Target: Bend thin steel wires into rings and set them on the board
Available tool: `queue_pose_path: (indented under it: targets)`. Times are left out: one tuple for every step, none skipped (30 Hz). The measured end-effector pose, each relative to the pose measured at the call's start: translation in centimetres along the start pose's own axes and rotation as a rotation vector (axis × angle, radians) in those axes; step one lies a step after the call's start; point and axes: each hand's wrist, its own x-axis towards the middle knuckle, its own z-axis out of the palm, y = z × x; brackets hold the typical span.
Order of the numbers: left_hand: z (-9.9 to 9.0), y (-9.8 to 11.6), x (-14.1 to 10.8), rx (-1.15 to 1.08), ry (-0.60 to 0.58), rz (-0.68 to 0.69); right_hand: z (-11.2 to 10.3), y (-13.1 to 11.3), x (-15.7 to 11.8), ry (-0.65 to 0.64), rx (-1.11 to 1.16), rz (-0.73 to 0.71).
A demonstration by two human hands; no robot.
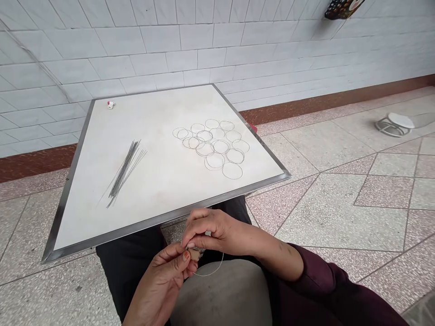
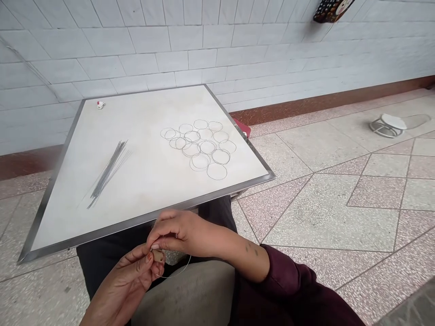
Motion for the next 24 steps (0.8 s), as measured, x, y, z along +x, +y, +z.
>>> queue_pose_path:
  targets:
    - [0.1, 0.0, 0.0, -0.001, 0.005, -0.006, 0.0, 0.0, 0.0, -0.011, -0.015, -0.008]
    - [0.1, 0.1, 0.0, -0.005, 0.008, -0.006, 0.0, 0.1, 0.0, -0.016, -0.032, -0.014]
    - [0.1, 0.1, 0.0, -0.010, 0.007, 0.000, 0.0, 0.1, 0.0, -0.015, -0.051, -0.016]
    - [0.1, 0.1, 0.0, -0.013, 0.004, 0.008, 0.0, 0.2, 0.0, -0.008, -0.071, -0.012]
    - [0.1, 0.1, 0.0, -0.016, 0.000, 0.018, -0.1, 0.3, -0.1, 0.009, -0.089, -0.001]
    - [0.0, 0.0, 0.1, -0.019, -0.004, 0.030, -0.1, 0.5, -0.1, 0.035, -0.102, 0.010]
    - [-0.2, 0.0, 0.1, -0.021, -0.007, 0.041, -0.1, 0.6, -0.2, 0.063, -0.110, 0.022]
    - [-0.3, -0.1, 0.1, -0.023, -0.010, 0.050, -0.1, 0.6, -0.3, 0.089, -0.115, 0.033]
    - [-0.4, -0.1, 0.1, -0.025, -0.015, 0.057, 0.0, 0.7, -0.3, 0.112, -0.118, 0.038]
    - [-0.5, -0.1, 0.1, -0.030, -0.017, 0.067, 0.0, 0.7, -0.4, 0.131, -0.119, 0.040]
    - [-0.6, -0.2, 0.1, -0.034, -0.021, 0.077, 0.1, 0.7, -0.4, 0.147, -0.122, 0.044]
    - [-0.6, -0.2, 0.1, -0.037, -0.025, 0.089, 0.1, 0.7, -0.5, 0.163, -0.128, 0.049]
    - [-0.6, -0.2, 0.1, -0.038, -0.029, 0.101, 0.2, 0.7, -0.6, 0.180, -0.134, 0.054]
    - [-0.5, -0.2, 0.0, -0.040, -0.031, 0.113, 0.4, 0.7, -0.6, 0.196, -0.139, 0.060]
    - [-0.4, -0.2, 0.0, -0.041, -0.031, 0.127, 0.5, 0.7, -0.7, 0.214, -0.142, 0.067]
    - [-0.4, -0.2, -0.1, -0.043, -0.026, 0.139, 0.6, 0.7, -0.7, 0.231, -0.144, 0.079]
    - [-0.3, -0.2, -0.1, -0.050, -0.019, 0.151, 0.7, 0.7, -0.8, 0.250, -0.145, 0.093]
    - [-0.2, -0.2, -0.2, -0.060, -0.009, 0.162, 0.9, 0.7, -0.8, 0.269, -0.145, 0.107]
    - [-0.1, -0.2, -0.3, -0.069, 0.000, 0.170, 1.0, 0.7, -0.9, 0.288, -0.144, 0.120]
    - [-0.1, -0.2, -0.3, -0.077, 0.006, 0.180, 1.1, 0.7, -0.9, 0.308, -0.141, 0.132]
    - [-0.1, -0.2, -0.4, -0.083, 0.009, 0.192, 1.2, 0.6, -0.9, 0.327, -0.137, 0.143]
    - [-0.1, -0.2, -0.4, -0.090, 0.014, 0.207, 1.4, 0.7, -0.9, 0.349, -0.130, 0.153]
    - [-0.1, -0.3, -0.5, -0.100, 0.022, 0.226, 1.5, 0.7, -0.9, 0.374, -0.118, 0.164]
    - [-0.1, -0.3, -0.5, -0.111, 0.030, 0.247, 1.6, 0.8, -0.9, 0.398, -0.099, 0.180]
